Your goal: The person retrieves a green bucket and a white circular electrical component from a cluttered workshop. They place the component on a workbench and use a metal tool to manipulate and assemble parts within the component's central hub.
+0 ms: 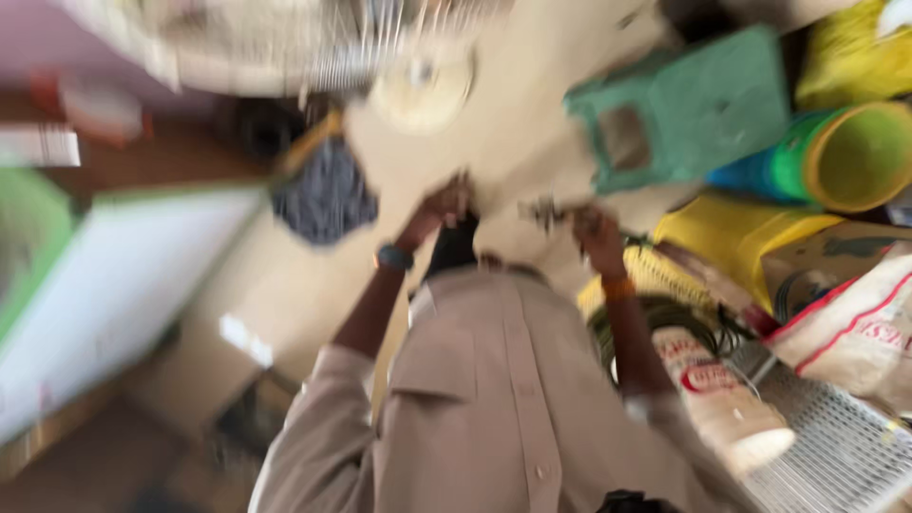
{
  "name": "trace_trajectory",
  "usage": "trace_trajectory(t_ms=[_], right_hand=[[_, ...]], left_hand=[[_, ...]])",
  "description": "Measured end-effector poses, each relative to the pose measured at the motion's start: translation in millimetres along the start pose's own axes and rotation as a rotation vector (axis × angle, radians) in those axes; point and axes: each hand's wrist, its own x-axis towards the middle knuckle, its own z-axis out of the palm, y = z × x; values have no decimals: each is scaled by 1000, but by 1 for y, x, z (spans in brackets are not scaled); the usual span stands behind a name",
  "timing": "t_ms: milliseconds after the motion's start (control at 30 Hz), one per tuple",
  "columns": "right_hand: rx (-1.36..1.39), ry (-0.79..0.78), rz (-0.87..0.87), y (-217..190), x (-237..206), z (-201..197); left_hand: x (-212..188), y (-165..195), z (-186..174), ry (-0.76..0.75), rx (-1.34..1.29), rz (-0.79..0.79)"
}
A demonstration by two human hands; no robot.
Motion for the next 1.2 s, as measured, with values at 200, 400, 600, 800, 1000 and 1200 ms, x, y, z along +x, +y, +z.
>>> trace_trajectory(t_ms=[200, 400, 600, 800, 1000, 1200], right_hand=[[-132, -501, 84, -73, 30, 73], [-55, -643, -33, -77, -33, 141], [229, -718, 126, -57, -85, 189], [368, -810, 149, -60, -124, 269], [291, -1241, 212, -57, -197, 403], [172, -1495, 75, -44, -290, 518]], left_hand=[[-114, -1, 21, 384, 248, 231], [-198, 7, 61, 443, 470, 385], [-285, -21, 80, 605, 952, 573], [-416, -83, 93, 851, 57, 229], [-547, -129, 149, 1254, 351, 557], [-637, -181, 146, 1280, -141, 863]])
